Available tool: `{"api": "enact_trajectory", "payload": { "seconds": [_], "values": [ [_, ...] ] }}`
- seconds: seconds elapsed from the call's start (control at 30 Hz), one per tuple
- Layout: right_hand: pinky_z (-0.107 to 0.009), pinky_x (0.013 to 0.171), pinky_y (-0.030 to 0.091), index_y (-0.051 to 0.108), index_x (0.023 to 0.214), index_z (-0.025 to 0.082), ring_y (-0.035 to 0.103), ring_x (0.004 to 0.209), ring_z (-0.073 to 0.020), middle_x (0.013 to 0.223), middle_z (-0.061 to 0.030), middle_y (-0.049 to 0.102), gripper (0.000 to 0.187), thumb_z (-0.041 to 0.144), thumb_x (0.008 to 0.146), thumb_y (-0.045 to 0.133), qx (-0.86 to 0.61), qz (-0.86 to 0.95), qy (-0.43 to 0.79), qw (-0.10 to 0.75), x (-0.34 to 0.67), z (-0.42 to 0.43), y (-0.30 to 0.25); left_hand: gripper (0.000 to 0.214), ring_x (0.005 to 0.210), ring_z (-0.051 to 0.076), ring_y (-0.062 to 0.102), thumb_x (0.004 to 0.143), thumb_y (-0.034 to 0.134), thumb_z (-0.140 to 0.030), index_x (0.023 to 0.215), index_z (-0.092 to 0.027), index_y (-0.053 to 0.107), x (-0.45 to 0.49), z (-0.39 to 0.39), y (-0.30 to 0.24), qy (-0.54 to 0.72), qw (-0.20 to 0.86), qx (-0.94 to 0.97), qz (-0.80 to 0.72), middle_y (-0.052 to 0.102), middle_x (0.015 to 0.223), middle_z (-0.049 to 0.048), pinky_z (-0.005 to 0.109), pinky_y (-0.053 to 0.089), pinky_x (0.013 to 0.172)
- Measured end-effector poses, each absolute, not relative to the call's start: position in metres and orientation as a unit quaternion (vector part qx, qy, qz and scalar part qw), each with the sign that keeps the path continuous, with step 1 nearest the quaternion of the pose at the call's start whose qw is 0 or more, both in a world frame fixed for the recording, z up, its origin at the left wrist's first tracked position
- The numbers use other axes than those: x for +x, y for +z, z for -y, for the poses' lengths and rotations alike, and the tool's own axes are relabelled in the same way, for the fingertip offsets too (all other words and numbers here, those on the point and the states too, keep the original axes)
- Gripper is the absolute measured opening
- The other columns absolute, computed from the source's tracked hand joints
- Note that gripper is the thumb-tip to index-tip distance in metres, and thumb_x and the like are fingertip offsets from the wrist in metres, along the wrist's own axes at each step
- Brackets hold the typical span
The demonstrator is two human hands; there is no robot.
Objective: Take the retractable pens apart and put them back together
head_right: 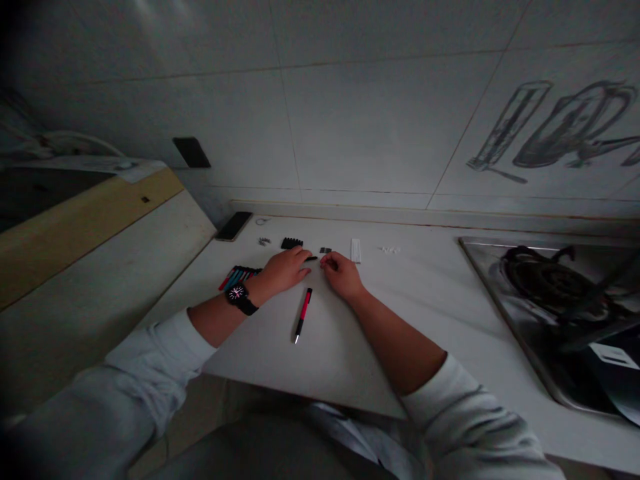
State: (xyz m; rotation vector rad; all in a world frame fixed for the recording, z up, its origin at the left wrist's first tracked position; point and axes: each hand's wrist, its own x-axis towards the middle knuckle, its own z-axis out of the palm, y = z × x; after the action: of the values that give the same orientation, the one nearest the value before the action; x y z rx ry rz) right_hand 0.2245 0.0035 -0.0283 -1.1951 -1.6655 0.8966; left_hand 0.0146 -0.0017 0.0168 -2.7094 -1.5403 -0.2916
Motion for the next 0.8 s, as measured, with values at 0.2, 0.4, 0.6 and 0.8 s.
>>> {"api": "enact_trajectory", "payload": {
  "seconds": [0.2,0.4,0.6,0.8],
  "values": [
    [-0.031,0.072,0.045,0.065,0.093,0.023,0.06,0.073,-0.0173,0.083,-0.0016,0.07,0.019,0.037,0.083,0.057,-0.478,0.674,0.365,0.429,0.225,-0.006,-0.032,0.022,0.105,0.026,0.065,0.095,0.061,-0.026,0.113,-0.018,0.071,0.025,-0.024,0.017,-0.068,0.016,-0.847,0.528,0.063,0.117,0.0132,0.034,0.051,0.087],
    [-0.031,0.075,0.046,0.066,0.094,0.024,0.061,0.076,-0.0175,0.089,-0.0024,0.072,0.018,0.036,0.083,0.057,-0.469,0.674,0.377,0.427,0.226,-0.008,-0.036,0.019,0.095,0.025,0.068,0.093,0.057,-0.018,0.103,-0.018,0.073,0.03,-0.043,0.016,-0.062,0.016,-0.842,0.535,0.069,0.105,0.0127,0.035,0.051,0.082],
    [-0.03,0.072,0.046,0.065,0.095,0.023,0.06,0.073,-0.0167,0.088,-0.0024,0.071,0.02,0.037,0.083,0.056,-0.47,0.675,0.38,0.422,0.226,-0.01,-0.036,0.026,0.101,0.023,0.068,0.093,0.056,-0.018,0.11,-0.019,0.075,0.022,-0.061,0.018,-0.092,-0.039,-0.857,0.506,0.074,0.11,0.0112,0.033,0.051,0.091],
    [-0.03,0.074,0.045,0.065,0.093,0.023,0.06,0.074,-0.0166,0.086,-0.0025,0.069,0.019,0.036,0.084,0.057,-0.466,0.673,0.384,0.427,0.224,-0.008,-0.034,0.027,0.092,0.019,0.068,0.092,0.058,-0.019,0.114,-0.016,0.072,-0.008,-0.085,0.047,-0.2,-0.17,-0.824,0.503,0.075,0.106,0.009,0.03,0.051,0.082]
  ]
}}
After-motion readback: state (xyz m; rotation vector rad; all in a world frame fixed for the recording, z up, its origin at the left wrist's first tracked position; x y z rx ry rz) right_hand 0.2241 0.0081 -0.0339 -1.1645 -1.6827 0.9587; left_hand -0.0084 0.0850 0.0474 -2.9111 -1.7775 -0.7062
